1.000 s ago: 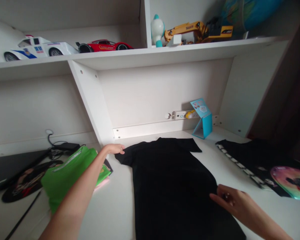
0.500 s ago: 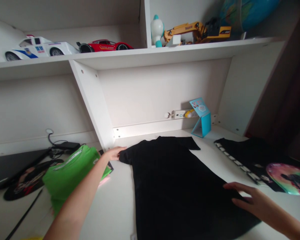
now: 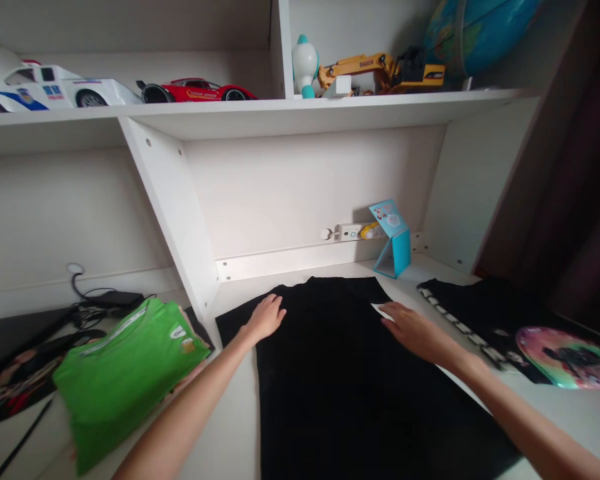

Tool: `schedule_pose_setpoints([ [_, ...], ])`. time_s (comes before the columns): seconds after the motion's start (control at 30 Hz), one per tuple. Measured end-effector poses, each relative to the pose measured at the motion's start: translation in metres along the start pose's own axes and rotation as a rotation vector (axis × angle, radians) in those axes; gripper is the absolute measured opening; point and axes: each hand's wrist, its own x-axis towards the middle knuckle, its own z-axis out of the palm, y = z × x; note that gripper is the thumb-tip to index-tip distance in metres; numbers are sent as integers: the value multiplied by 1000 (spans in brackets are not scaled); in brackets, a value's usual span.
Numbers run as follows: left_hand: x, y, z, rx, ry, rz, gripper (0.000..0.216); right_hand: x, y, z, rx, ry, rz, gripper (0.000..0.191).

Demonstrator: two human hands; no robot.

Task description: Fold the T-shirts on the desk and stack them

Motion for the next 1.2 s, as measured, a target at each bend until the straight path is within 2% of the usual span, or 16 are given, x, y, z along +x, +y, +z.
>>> schedule_pose_setpoints([
  [0.07, 2, 17, 23, -12, -30, -7, 48, 46, -25, 20, -1, -19, 12, 53],
  [0.13, 4, 21, 37, -29, -46, -57, 52, 77, -38, 44, 3, -46, 40, 59],
  [0.2, 4, 16, 41, -58, -71, -101, 55, 95, -36, 66, 17, -97, 79, 60],
  [0.33, 9, -9, 32, -117, -191, -194, 74, 106, -10, 93, 47, -181, 169, 63],
  [0.47, 21, -35, 25, -128, -236, -233, 87, 114, 7, 103, 55, -201, 217, 68],
  [0.67, 26, -66, 24, -128, -188, -221, 73, 117, 5, 91, 76, -175, 228, 66],
  [0.77, 27, -72, 27, -118, -160, -209, 71, 108, -19, 74, 89, -135, 169, 64],
  [0.83, 28, -72, 29, -115, -158, -209, 72, 95, -51, 61, 111, -154, 37, 62],
  [0.97, 29, -71, 31, -100, -146, -209, 71, 47, -127, 30, 270, -350, -376, 65],
  [1.07, 29, -71, 31, -105, -142, -204, 70, 1, -159, 7, 382, -451, -551, 69],
  [1.13, 29, -71, 31, -121, -150, -201, 70, -30, -165, 1, 380, -394, -617, 70],
  [1.2, 29, -71, 31, -141, -153, -204, 69, -59, -164, 7, 330, -224, -670, 61],
])
